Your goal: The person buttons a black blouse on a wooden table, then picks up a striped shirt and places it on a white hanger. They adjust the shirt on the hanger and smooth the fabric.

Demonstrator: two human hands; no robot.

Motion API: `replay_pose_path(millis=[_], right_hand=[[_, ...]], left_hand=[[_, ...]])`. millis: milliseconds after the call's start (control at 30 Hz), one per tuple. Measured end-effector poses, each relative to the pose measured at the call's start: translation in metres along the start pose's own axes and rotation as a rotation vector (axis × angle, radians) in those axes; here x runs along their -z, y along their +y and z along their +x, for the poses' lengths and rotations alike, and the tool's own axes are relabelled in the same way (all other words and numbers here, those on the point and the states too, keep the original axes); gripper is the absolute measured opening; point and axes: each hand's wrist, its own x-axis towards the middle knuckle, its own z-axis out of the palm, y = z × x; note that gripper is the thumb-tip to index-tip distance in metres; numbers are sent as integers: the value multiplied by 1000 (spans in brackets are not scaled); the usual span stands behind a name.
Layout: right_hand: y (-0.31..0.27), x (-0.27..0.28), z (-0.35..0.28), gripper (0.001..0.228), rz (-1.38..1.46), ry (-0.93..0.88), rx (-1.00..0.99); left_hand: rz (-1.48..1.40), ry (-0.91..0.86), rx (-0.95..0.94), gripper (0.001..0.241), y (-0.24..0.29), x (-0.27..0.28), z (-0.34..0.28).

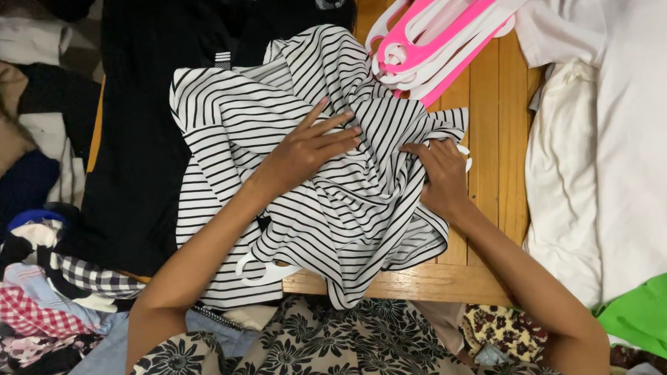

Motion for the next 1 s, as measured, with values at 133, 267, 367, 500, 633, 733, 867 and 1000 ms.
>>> replay_pose_path(millis=[133, 267, 367, 500, 633, 733, 867, 1000], right_hand=[[-1, -2, 0, 25, 0, 22, -8], [10, -8, -8, 24, -15, 43, 7], [19, -13, -16, 22, -43, 57, 14], [19, -13, -19, 25, -80, 63, 21], [15, -13, -16, 21, -78, 88, 40], [10, -11, -12, 17, -68, 130, 49], [12, -10, -15, 17, -51, 171, 43], [18, -12, -20, 15, -16, 182, 68]], left_hand=[[9, 96, -91, 16, 14, -10, -2], [-126, 62, -95, 16, 27, -33, -17], [-281, -29, -78, 22, 47, -25, -19], [-294, -25, -132, 24, 72, -29, -22], [-296, -13, -154, 22, 71, -43, -33], [-293, 18, -141, 23, 66, -27, -21], [-67, 188, -143, 21, 56, -3, 4], [112, 218, -70, 21, 49, 20, 19]])
